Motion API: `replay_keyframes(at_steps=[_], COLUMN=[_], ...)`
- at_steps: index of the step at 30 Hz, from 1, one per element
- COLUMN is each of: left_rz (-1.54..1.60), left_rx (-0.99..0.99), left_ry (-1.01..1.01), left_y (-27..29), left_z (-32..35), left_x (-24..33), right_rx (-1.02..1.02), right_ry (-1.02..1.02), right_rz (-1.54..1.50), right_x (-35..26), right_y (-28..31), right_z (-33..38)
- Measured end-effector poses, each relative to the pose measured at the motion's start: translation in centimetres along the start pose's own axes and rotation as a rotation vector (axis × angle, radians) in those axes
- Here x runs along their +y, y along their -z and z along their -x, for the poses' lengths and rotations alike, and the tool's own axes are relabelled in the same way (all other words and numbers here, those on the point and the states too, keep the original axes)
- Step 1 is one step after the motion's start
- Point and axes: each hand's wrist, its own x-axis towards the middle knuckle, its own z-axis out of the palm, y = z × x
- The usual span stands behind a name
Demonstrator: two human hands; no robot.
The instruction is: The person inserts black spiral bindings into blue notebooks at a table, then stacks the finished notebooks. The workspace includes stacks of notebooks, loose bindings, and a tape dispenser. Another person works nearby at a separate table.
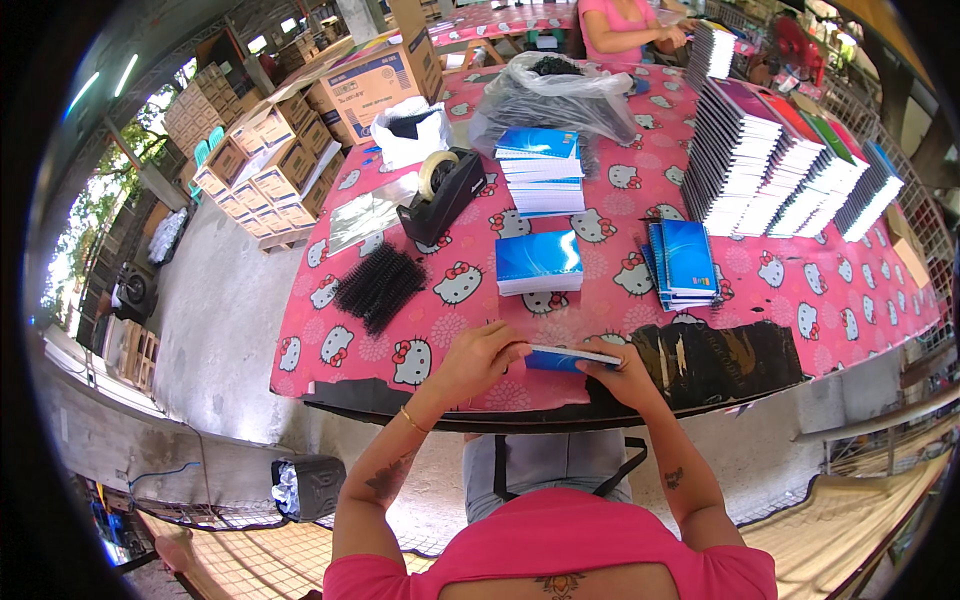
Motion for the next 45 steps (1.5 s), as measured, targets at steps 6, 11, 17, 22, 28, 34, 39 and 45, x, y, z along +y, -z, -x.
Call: replay_keyframes(at_steps=[6,11,17,22,28,34,39,45], left_rz=[-0.549,-0.558,-0.703,-0.763,-0.768,-0.709,-0.761,-0.54], left_rx=[0.19,0.173,0.199,0.33,0.139,0.152,0.215,0.106], left_ry=[0.004,0.051,0.062,-0.008,-0.246,-0.166,-0.118,-0.192], left_y=[-1.9,-8.5,-5.5,-3.7,-8.1,-8.3,-5.4,-10.4], left_z=[-0.6,4.7,1.8,-0.6,3.8,1.9,-3.0,1.3], left_x=[3.3,4.0,3.8,3.9,2.9,4.4,4.9,4.7], right_rx=[0.089,0.184,0.114,0.065,0.049,0.032,0.052,0.071], right_ry=[-0.042,-0.076,-0.059,-0.067,-0.051,-0.125,0.0,0.053], right_rz=[0.004,-0.127,-0.134,-0.147,-0.113,-0.193,0.08,0.072], right_x=[0.7,-1.1,-2.0,-1.4,-1.9,-3.0,0.1,0.4], right_y=[-0.9,-2.1,-2.2,-2.2,-1.1,-0.6,-0.8,-0.1], right_z=[0.6,0.3,-0.1,-0.5,-0.8,-0.5,-0.6,-0.2])
